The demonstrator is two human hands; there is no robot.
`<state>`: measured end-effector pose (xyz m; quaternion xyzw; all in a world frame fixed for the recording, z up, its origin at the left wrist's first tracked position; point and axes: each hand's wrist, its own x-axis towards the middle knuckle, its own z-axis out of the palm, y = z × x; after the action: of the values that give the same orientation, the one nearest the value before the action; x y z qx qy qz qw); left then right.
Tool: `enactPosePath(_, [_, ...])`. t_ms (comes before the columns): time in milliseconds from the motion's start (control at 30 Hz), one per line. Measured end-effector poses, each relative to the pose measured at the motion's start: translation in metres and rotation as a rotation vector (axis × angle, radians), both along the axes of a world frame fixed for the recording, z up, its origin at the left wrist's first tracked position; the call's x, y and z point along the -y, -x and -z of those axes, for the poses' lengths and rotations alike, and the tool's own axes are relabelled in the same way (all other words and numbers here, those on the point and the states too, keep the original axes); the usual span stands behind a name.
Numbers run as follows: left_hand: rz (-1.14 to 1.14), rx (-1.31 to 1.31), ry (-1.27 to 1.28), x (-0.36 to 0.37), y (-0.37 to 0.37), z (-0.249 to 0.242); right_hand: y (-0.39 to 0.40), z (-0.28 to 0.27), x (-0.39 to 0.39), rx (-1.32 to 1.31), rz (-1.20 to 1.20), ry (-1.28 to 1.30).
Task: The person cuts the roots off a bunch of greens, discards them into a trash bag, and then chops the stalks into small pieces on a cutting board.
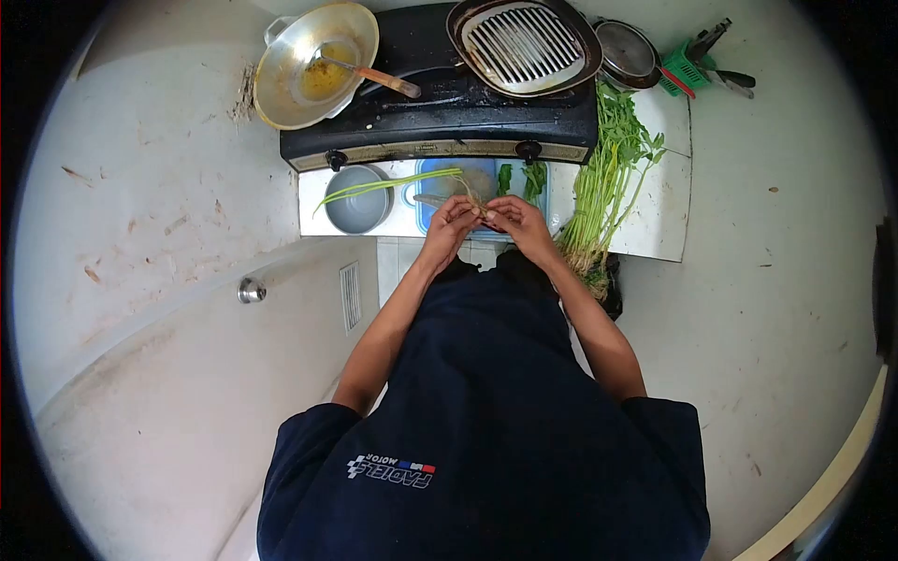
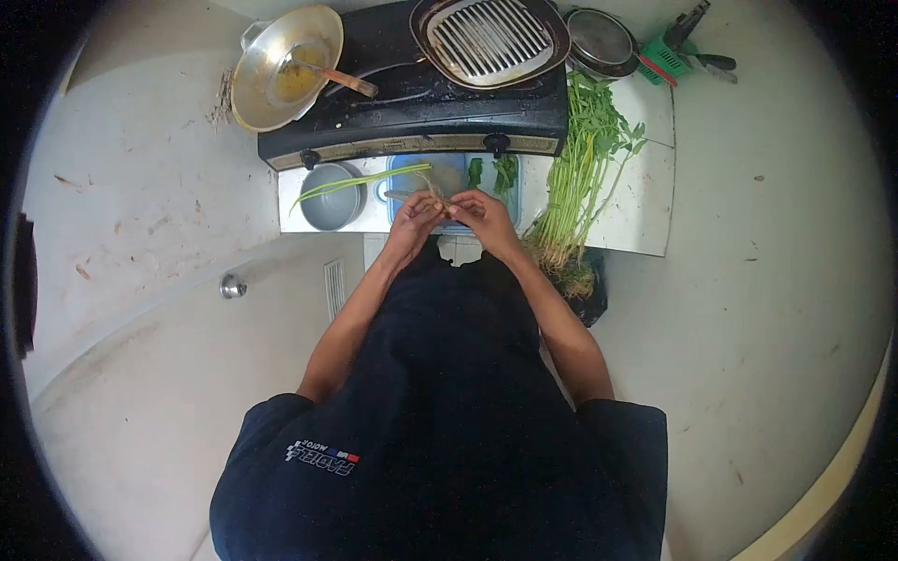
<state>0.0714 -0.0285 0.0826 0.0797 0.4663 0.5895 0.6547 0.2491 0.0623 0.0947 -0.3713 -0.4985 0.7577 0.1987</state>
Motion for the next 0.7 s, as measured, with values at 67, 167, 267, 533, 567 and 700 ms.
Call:
enactPosePath(67, [0.073, 0.015, -0.045, -0.008, 0.009, -0.007, 0.000, 0.003, 0.000, -0.001, 0.040, -0.029])
enactPosePath(167, [0.166, -0.023, -0.069, -0.019, 0.019, -0.010, 0.008, -0.004, 0.005, 0.033, 0.136, -0.045])
enactPosePath(267, [0.294, -0.119, -0.095, -0.025, 0.035, -0.013, 0.022, -0.007, 0.021, 0.075, 0.259, -0.092])
enactPosePath(533, [0.631, -0.147, -0.192, -0.015, 0.066, -0.001, 0.043, -0.009, 0.095, 0.198, 0.578, -0.093])
enactPosePath(567, [0.690, -0.124, -0.184, -0.010, 0.064, 0.005, 0.042, -0.008, 0.110, 0.234, 0.612, -0.091])
enactPosePath(700, [0.959, -0.115, -0.261, 0.003, 0.052, 0.018, 0.032, -0.017, 0.161, 0.343, 0.753, -0.028])
